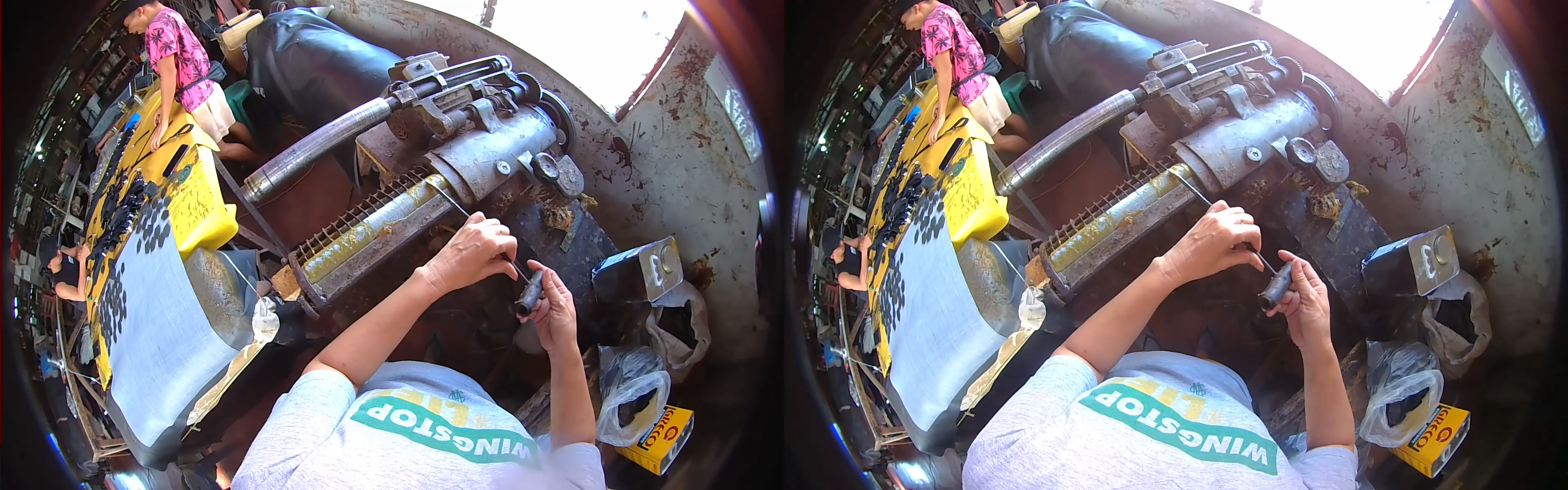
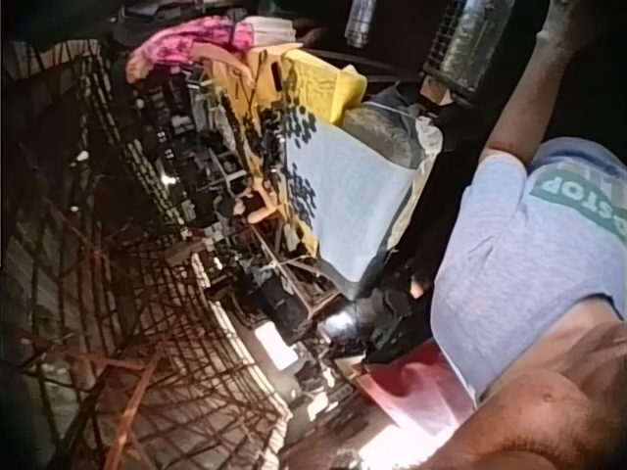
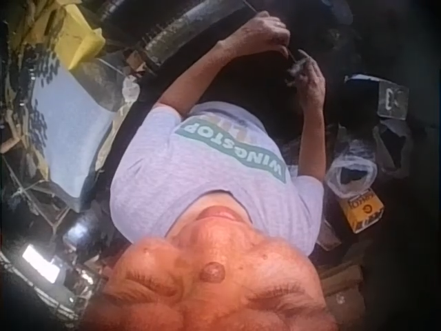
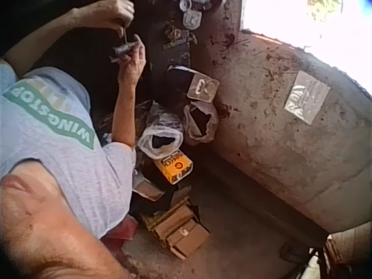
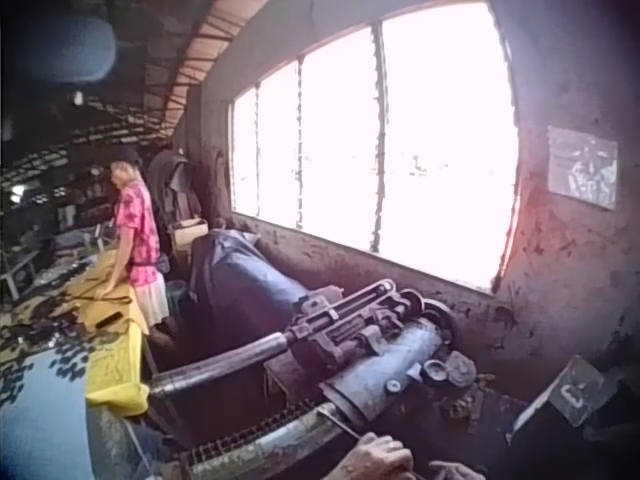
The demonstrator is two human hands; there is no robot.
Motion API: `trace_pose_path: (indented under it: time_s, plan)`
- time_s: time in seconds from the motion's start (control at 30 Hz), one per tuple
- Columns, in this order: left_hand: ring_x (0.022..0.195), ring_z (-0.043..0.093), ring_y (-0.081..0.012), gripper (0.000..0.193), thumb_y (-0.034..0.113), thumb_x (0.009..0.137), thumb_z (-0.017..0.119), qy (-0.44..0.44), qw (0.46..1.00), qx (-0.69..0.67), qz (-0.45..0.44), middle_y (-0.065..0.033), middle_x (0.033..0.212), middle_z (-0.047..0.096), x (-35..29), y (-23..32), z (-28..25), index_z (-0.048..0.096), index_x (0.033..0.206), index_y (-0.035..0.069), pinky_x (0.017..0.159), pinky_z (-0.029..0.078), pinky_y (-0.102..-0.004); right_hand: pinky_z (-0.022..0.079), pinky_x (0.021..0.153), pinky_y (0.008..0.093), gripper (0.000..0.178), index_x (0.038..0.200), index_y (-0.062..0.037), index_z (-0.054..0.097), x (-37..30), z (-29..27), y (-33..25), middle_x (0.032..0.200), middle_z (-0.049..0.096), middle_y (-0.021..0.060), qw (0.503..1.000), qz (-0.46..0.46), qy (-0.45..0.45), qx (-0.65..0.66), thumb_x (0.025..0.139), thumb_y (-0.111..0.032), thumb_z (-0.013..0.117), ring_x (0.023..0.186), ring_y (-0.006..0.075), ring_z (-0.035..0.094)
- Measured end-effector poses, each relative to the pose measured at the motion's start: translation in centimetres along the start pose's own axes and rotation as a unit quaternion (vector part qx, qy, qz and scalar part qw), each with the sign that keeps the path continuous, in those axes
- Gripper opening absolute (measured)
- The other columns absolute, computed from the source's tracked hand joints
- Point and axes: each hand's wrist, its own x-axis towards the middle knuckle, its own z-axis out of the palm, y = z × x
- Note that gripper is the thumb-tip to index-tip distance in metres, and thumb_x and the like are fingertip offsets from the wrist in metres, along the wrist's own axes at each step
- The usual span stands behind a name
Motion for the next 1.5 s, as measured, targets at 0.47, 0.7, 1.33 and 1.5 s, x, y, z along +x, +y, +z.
trace_pose_path:
  time_s: [0.47,0.7,1.33,1.5]
  plan:
    - [0.079,0.055,-0.0176,0.027,0.038,0.082,0.068,0.036,0.995,0.018,0.086,-0.0003,0.073,0.055,2.1,1.9,-1.6,0.063,0.074,0.013,0.081,0.036,-0.0339,0.048,0.09,0.0321,0.061,0.14,-0.0013,0.038,-2.2,0.6,-0.2,0.142,0.037,0.0184,0.848,-0.377,0.081,-0.363,0.085,-0.003,0.063,0.112,0.023,0.054]
    - [0.08,0.055,-0.0161,0.027,0.038,0.079,0.07,0.103,0.983,0.058,0.141,0.0006,0.074,0.054,2.4,4.4,-3.7,0.063,0.076,0.013,0.082,0.035,-0.0335,0.036,0.104,0.0503,0.043,0.123,-0.009,0.056,-2.3,2.2,-3.0,0.145,0.035,0.024,0.532,-0.533,0.124,-0.646,0.089,-0.032,0.068,0.125,0.0395,0.045]
    - [0.09,0.055,-0.0199,0.024,0.036,0.085,0.066,0.037,0.996,0.071,-0.035,-0.003,0.085,0.055,-9.5,5.1,-4.8,0.065,0.085,0.011,0.087,0.039,-0.0352,0.05,0.059,0.0292,0.015,0.104,0.0042,0.056,-3.9,7.0,5.8,0.071,0.062,0.0103,0.982,-0.071,-0.123,-0.126,0.092,-0.003,0.061,0.057,0.0183,0.06]
    - [0.093,0.056,-0.0204,0.023,0.032,0.085,0.067,0.055,0.996,0.049,-0.042,-0.0035,0.09,0.057,-9.8,5.2,-5.3,0.063,0.089,0.01,0.087,0.04,-0.0357,0.05,0.058,0.0375,0.021,0.093,-0.0004,0.052,-3.6,9.0,4.5,0.059,0.053,0.0108,0.986,0.116,-0.102,0.063,0.101,-0.02,0.049,0.05,0.0211,0.054]
